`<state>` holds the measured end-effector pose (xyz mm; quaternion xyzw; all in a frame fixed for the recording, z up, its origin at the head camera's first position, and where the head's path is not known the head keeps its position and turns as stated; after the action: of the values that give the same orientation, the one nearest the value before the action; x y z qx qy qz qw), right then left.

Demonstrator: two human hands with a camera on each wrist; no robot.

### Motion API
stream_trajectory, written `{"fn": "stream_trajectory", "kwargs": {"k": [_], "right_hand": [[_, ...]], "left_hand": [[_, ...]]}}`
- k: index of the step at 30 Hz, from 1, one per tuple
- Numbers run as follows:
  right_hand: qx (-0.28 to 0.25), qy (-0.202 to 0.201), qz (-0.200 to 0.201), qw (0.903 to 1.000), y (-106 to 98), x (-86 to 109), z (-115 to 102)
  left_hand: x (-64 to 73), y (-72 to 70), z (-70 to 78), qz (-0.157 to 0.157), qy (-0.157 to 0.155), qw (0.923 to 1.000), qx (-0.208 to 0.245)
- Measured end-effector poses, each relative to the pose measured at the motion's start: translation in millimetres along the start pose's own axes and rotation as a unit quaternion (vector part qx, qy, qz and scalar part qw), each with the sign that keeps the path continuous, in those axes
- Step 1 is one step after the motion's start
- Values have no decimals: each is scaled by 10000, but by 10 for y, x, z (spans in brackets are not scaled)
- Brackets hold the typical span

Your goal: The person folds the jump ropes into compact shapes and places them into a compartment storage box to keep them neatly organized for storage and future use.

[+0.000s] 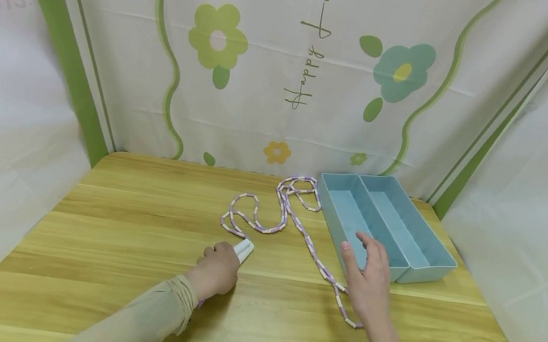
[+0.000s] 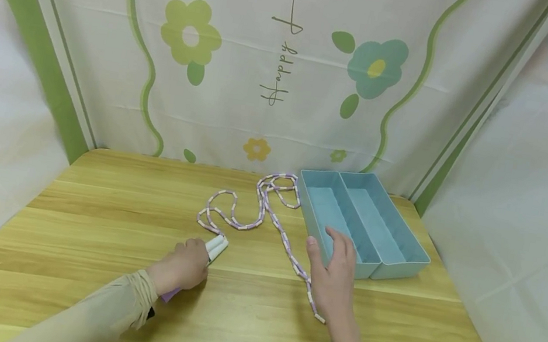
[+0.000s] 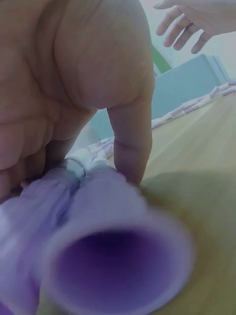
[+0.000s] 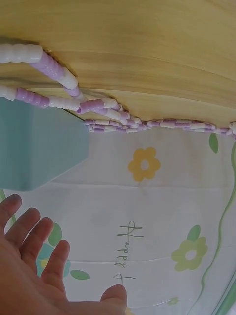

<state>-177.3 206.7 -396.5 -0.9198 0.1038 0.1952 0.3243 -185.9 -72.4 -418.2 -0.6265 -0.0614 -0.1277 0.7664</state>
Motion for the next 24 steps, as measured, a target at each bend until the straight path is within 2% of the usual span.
{"fn": "stream_trajectory", "kwargs": {"k": [6,9,12,16,18,22,24], "right_hand": [[-4,-24,-19,10000,14,-8,-12],[6,-12,-54,10000,23,-7,-11],[9,-8,-84,10000,30,-5,-12],[-20,-56,-90,9999,41,-9,-5],[-37,-110,-77,9999,45,-15,0],[-28,-241,-104,9997,41,-29,4],[38,-320,-143,9994,35,-38,5]], "left_hand": [[3,15,-14,157,193,9989,-396],[-4,30,-49,317,543,9954,-727],[-33,42,-112,334,1055,9896,-921],[-69,16,-204,225,1635,9856,-369],[-52,-42,-233,269,1933,9808,-24],[34,-192,-272,398,2467,9671,485],[83,-252,-281,523,2683,9603,563]]}}
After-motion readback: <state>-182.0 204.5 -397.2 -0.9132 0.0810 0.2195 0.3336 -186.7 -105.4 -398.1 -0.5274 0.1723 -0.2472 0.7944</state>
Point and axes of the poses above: each hand's wrist, its own x-axis away from the middle knuckle, its own y-axis out of the palm, z = x × y, the point moved 2 cm from there along -x, towards the middle knuckle, and after that the axes turned 2 degrees about -y, right-handed, at the moved point
